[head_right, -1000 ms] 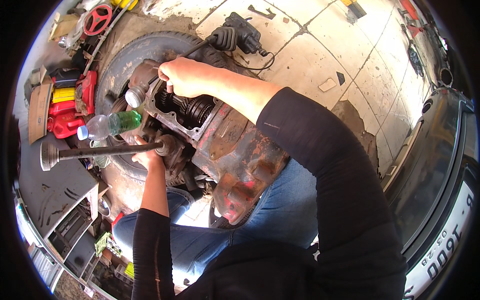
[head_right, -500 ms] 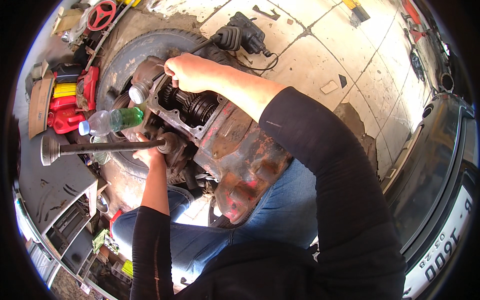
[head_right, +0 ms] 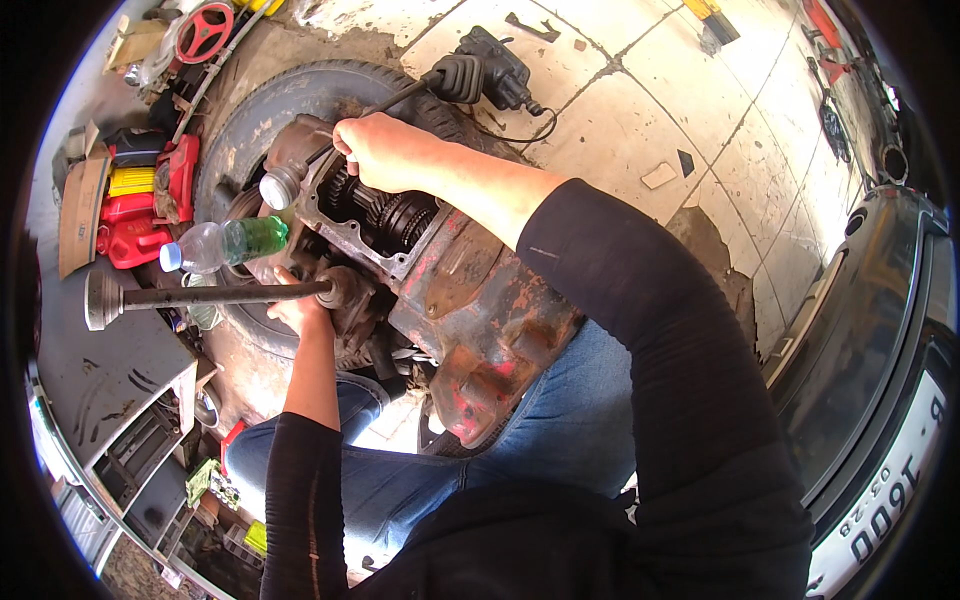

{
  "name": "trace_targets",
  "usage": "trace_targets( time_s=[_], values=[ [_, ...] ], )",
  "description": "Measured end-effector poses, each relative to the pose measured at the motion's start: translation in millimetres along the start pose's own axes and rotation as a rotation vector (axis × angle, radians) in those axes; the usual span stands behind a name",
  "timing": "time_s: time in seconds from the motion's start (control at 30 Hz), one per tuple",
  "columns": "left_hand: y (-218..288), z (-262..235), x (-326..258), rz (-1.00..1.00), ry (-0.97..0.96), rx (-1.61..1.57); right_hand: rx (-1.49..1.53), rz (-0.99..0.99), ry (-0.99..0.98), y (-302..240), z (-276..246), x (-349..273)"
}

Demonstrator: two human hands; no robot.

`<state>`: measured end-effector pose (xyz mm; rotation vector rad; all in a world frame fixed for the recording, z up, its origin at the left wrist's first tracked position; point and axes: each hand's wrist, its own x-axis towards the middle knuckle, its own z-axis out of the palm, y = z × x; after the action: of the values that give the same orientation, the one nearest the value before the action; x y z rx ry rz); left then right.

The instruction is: The person sits on the floor and works on an open transmission housing, using a small metal tool to probe and adjust internal gears. They also pour liquid from a plastic bottle into the housing and continue manipulating the gears with the tool.

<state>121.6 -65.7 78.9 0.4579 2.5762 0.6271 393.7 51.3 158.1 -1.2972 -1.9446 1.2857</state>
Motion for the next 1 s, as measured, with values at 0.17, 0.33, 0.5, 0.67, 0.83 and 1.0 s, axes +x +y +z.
trace_targets(
  time_s=[0.17, 0.33, 0.5, 0.67, 0.83, 1.0],
  values=[
    [-4.0, -1.2, 4.8, 0.000, 0.015, -0.007, -0.141, 0.060, 0.020, -10.6, -5.1, 9.8],
    [-7.2, 1.0, 6.6, 0.017, 0.020, -0.008, -0.042, -0.020, 0.043, 1.9, 1.8, 1.4],
    [-10.5, 0.9, 11.9, 0.011, 0.057, 0.033, -0.066, 0.042, 0.004, -8.8, 0.4, 7.7],
    [-5.8, 3.1, 4.8, 0.018, 0.045, 0.020, -0.100, -0.008, 0.020, -1.3, 8.2, 2.8],
    [-8.7, 2.7, 9.8, 0.012, 0.049, 0.049, -0.058, -0.007, 0.020, -11.3, -0.6, 1.7],
    [-6.5, 1.3, 6.2, 0.000, 0.033, 0.043, 0.046, 0.040, 0.016, -6.8, 4.7, 5.7]
  ],
)
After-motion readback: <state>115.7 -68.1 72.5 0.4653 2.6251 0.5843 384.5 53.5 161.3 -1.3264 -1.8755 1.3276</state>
